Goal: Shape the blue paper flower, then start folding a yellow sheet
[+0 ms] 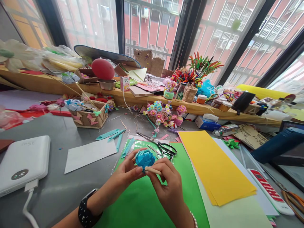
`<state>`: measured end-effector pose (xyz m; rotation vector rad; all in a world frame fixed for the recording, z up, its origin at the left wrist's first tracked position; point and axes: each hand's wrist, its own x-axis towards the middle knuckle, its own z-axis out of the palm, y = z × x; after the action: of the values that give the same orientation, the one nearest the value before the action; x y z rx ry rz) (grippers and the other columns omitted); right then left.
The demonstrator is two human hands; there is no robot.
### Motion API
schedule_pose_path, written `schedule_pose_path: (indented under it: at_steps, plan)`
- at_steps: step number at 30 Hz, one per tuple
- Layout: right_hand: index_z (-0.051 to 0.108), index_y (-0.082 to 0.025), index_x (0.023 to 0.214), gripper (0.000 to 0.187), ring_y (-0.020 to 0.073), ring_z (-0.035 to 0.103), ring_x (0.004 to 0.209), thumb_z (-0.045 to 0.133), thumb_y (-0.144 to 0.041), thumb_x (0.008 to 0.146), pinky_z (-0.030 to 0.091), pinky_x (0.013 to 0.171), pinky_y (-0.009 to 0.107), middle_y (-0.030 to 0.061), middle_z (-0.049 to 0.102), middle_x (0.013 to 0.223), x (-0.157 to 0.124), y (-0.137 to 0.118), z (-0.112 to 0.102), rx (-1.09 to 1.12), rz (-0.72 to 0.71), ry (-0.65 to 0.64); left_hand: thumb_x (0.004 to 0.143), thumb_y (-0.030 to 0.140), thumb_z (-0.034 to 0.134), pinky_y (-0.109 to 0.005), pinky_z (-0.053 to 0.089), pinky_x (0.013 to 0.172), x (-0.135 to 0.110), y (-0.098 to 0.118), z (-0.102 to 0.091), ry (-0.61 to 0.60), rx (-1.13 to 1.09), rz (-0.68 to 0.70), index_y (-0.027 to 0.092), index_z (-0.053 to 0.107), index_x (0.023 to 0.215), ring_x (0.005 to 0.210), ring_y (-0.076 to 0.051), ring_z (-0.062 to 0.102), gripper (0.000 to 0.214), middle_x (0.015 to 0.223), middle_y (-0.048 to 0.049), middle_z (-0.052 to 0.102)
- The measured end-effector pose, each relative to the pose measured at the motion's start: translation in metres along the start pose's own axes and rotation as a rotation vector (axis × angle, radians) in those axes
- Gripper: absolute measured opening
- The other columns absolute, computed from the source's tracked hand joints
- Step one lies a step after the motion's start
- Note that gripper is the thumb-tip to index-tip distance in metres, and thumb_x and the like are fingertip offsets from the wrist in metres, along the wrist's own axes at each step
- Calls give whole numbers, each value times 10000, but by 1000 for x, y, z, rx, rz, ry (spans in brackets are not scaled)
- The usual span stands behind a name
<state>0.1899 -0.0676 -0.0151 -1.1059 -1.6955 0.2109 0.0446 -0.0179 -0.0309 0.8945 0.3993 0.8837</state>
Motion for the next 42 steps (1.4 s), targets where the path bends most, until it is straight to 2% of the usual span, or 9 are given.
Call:
schedule_pose_path:
  at_steps: [7, 14, 18, 25, 30, 38, 42]
  plan:
    - [612, -210, 825, 38, 81, 410, 467, 592, -201, 794, 357, 401, 205, 10, 549, 751, -1, 3, -3, 37, 78, 53, 710, 237, 695, -261, 481, 769, -3, 3, 2, 48, 237, 121, 257, 489, 1135, 879, -151, 571, 473, 1089, -34, 529]
    - [613, -202, 831, 47, 77, 375, 456, 604, -218, 788, 355, 391, 198, 4, 528, 725, 0, 3, -1, -40, 80, 87, 731, 224, 669, -282, 511, 779, -4, -3, 3, 76, 410, 174, 272, 457, 1155, 991, -194, 550, 477, 1218, -49, 455]
    - [596, -199, 812, 31, 78, 372, 456, 603, -219, 789, 361, 402, 201, 1, 517, 715, 1, 3, -1, -60, 83, 94, 734, 238, 667, -316, 517, 798, -5, -5, 1, 74, 447, 178, 263, 456, 1166, 998, -215, 556, 481, 1213, -67, 459]
    - [584, -200, 775, 24, 88, 403, 470, 603, -212, 782, 354, 407, 196, -13, 485, 664, 4, 1, -2, -29, 77, 47, 733, 255, 668, -319, 509, 831, -5, -4, 2, 71, 471, 162, 279, 459, 1151, 1025, -217, 556, 468, 1215, -53, 470]
    - [554, -188, 712, 91, 72, 338, 432, 591, -222, 789, 300, 383, 202, -23, 474, 649, 6, 0, -5, 6, 117, -44, 743, 258, 658, -322, 512, 837, -6, -4, 1, 74, 486, 176, 270, 459, 1155, 1025, -225, 563, 457, 1207, -57, 466]
    - [546, -195, 746, 78, 81, 378, 464, 540, -181, 822, 331, 404, 202, -15, 483, 678, 4, 2, -2, -37, 108, -26, 748, 239, 648, -320, 514, 847, -6, -3, 2, 79, 547, 200, 269, 468, 1141, 1039, -219, 550, 435, 1220, -53, 435]
    - [573, -207, 808, 96, 101, 501, 544, 534, -119, 807, 386, 414, 192, 13, 550, 738, 0, 2, 1, -114, -9, 63, 758, 253, 635, -314, 511, 854, -7, -2, 3, 75, 538, 189, 256, 468, 1146, 1044, -219, 547, 423, 1216, -60, 446]
